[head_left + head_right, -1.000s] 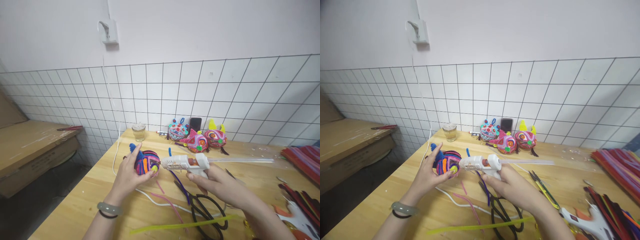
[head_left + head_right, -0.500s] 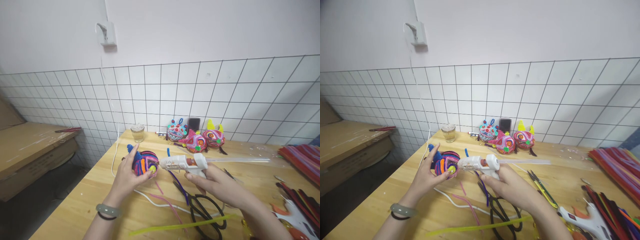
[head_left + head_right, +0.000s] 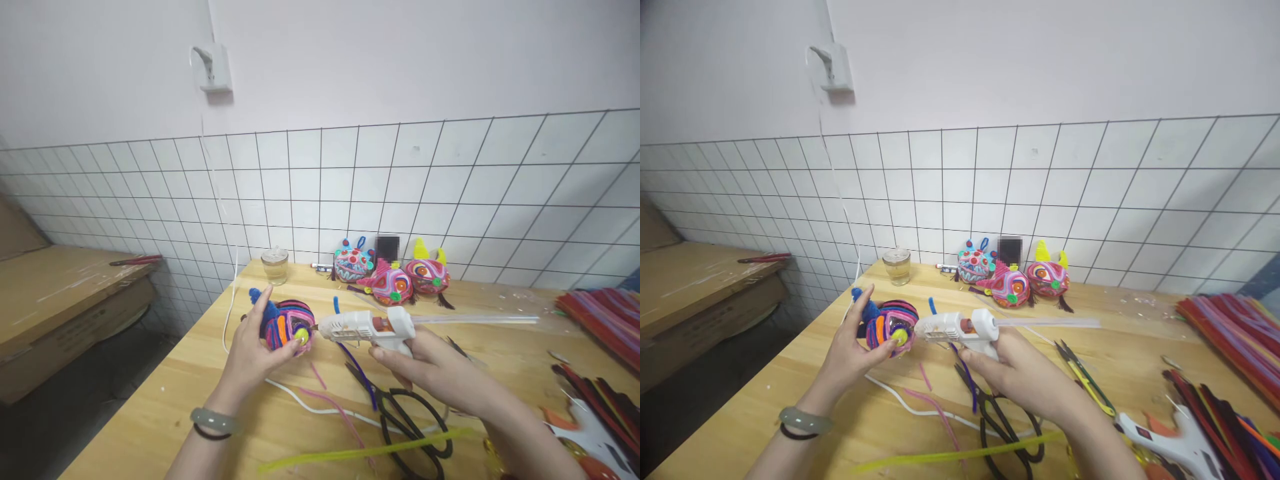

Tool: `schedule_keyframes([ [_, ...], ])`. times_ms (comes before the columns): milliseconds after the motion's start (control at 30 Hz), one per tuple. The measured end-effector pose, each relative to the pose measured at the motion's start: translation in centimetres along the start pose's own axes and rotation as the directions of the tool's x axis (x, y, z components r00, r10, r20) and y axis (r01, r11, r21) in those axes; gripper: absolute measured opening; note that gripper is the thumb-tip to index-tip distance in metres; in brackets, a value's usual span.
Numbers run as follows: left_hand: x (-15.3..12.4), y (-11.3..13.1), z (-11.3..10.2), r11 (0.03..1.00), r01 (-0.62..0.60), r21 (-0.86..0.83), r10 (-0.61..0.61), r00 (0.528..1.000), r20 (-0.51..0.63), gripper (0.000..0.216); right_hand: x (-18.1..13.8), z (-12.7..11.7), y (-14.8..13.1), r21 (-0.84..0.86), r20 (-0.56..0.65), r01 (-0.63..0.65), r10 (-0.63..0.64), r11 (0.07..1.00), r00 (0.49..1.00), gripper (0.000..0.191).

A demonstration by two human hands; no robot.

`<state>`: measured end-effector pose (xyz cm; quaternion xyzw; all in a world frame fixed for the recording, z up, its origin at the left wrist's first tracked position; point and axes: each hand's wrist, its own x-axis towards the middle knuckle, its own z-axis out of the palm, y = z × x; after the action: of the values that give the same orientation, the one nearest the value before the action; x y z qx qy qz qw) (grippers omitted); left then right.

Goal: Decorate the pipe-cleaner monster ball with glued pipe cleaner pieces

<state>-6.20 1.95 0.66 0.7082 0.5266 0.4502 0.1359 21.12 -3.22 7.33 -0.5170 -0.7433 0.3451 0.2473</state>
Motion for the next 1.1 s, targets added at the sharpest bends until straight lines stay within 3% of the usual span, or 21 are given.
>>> schedule_keyframes([
  [1100, 0.21, 0.49, 0.07, 0.988, 0.077, -0.133, -0.080, 0.997, -0.017, 0.092, -0.12, -0.16, 0.07, 0.022, -0.013, 0.014, -0.014, 1.000, 1.000, 0.028],
])
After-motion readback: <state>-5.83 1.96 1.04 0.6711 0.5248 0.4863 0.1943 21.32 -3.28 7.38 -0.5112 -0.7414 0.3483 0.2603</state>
